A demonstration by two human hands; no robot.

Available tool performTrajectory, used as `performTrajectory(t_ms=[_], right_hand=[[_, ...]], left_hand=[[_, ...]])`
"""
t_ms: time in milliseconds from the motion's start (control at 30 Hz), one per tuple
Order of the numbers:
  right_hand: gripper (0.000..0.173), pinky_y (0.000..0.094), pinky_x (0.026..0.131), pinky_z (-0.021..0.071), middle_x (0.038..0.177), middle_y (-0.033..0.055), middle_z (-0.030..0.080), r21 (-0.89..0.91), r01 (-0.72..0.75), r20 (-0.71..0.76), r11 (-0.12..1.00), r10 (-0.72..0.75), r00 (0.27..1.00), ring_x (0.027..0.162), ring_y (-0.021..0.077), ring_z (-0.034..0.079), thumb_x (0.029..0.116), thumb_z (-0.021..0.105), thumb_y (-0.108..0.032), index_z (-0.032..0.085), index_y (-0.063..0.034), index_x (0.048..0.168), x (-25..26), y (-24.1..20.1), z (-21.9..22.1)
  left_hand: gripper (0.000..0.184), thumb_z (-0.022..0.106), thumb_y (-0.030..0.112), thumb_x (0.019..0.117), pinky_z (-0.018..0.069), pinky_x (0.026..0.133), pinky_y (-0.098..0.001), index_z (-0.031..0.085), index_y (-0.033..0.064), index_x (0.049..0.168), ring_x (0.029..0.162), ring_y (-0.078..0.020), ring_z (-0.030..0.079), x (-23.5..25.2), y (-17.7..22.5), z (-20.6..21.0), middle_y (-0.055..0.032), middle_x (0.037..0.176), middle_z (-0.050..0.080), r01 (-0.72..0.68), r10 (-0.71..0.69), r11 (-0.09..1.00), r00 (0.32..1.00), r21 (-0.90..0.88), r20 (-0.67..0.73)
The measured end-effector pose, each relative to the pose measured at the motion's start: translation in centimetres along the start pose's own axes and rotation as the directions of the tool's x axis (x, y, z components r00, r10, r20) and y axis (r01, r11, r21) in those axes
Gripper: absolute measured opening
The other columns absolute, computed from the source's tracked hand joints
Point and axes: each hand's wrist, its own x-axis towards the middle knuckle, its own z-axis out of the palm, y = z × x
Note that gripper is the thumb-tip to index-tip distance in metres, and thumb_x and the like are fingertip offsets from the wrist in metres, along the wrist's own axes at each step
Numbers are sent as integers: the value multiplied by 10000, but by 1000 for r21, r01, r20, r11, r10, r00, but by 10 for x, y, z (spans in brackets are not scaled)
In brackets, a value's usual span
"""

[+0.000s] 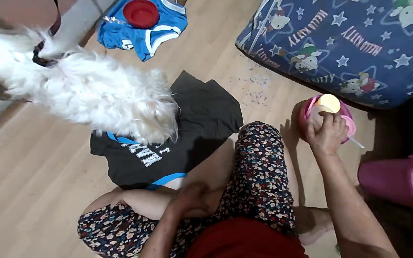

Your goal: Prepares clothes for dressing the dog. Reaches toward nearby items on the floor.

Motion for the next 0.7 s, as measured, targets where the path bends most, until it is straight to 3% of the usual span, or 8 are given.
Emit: performTrajectory(t_ms=[167, 233, 300, 400, 500, 567, 633, 700], right_hand=[[387, 674, 1005, 435, 1264, 327, 615, 185, 111, 192, 976, -147, 970, 1195, 513, 582, 1045, 555, -240, 637, 88, 1233, -10, -88, 4], [280, 662, 936, 469, 1188, 294, 656, 271, 227, 198, 935, -285, 938, 1130, 485, 623, 1006, 611, -181, 688, 66, 1113, -13, -128, 22], [228, 651, 915, 476, 1169, 280, 669, 335, 278, 257, 900, -371, 892, 1115, 471, 632, 976, 657, -147, 712, 48, 1081, -16, -161, 44], [225, 626, 967, 470, 1185, 265, 659, 358, 325, 443, 875, -466, 766, 1158, 453, 614, 968, 678, -121, 708, 37, 1125, -15, -178, 69], [244, 610, 997, 463, 1216, 266, 654, 327, 290, 546, 900, -430, 719, 1189, 450, 605, 983, 669, -134, 697, 45, 1146, -8, -176, 70], [240, 606, 991, 468, 1181, 266, 667, 330, 250, 549, 910, -401, 734, 1158, 448, 620, 991, 659, -141, 696, 51, 1131, -5, -173, 70], [232, 590, 1002, 454, 1148, 246, 686, 317, 236, 581, 919, -385, 717, 1139, 425, 635, 1003, 644, -152, 700, 40, 1122, -5, -176, 68], [230, 582, 1045, 430, 1158, 229, 696, 292, 235, 625, 927, -371, 687, 1161, 402, 637, 1011, 630, -154, 705, 24, 1136, -5, -179, 63]], left_hand=[[666, 826, 316, 855, 407, 1107, -607, 577, 72, 1423, 1301, -370, 563, -3, -4, -2, -195, 1384, 607, -36, 36, 998, 999, 51, -4], [515, 761, 246, 914, 435, 1085, -599, 622, 33, 1361, 1238, -382, 605, -18, -13, -12, -215, 1300, 654, -81, 85, 996, 989, 39, -121], [476, 717, 194, 951, 457, 1059, -595, 600, -13, 1364, 1193, -401, 624, -43, -25, -34, -244, 1263, 656, -8, 7, 1000, 966, -5, -258], [486, 684, 256, 983, 432, 1060, -648, 583, 9, 1389, 1227, -450, 596, -85, -60, -75, -268, 1299, 633, 215, -204, 976, 841, -37, -501], [515, 669, 270, 998, 358, 1078, -716, 554, -27, 1402, 1315, -553, 483, -111, -100, -99, -368, 1395, 516, 393, -429, 893, 591, -221, -683], [597, 669, 251, 997, 340, 1094, -697, 461, -66, 1458, 1347, -571, 432, -110, -121, -100, -405, 1437, 444, 342, -560, 826, 419, -447, -714], [739, 678, 306, 992, 371, 1087, -667, 321, -20, 1551, 1339, -532, 468, -102, -128, -102, -385, 1426, 475, 277, -682, 728, 377, -627, -626], [850, 695, 298, 981, 395, 1071, -664, 179, 73, 1618, 1325, -521, 491, -93, -126, -105, -373, 1426, 483, 267, -699, 703, 430, -659, -572]])
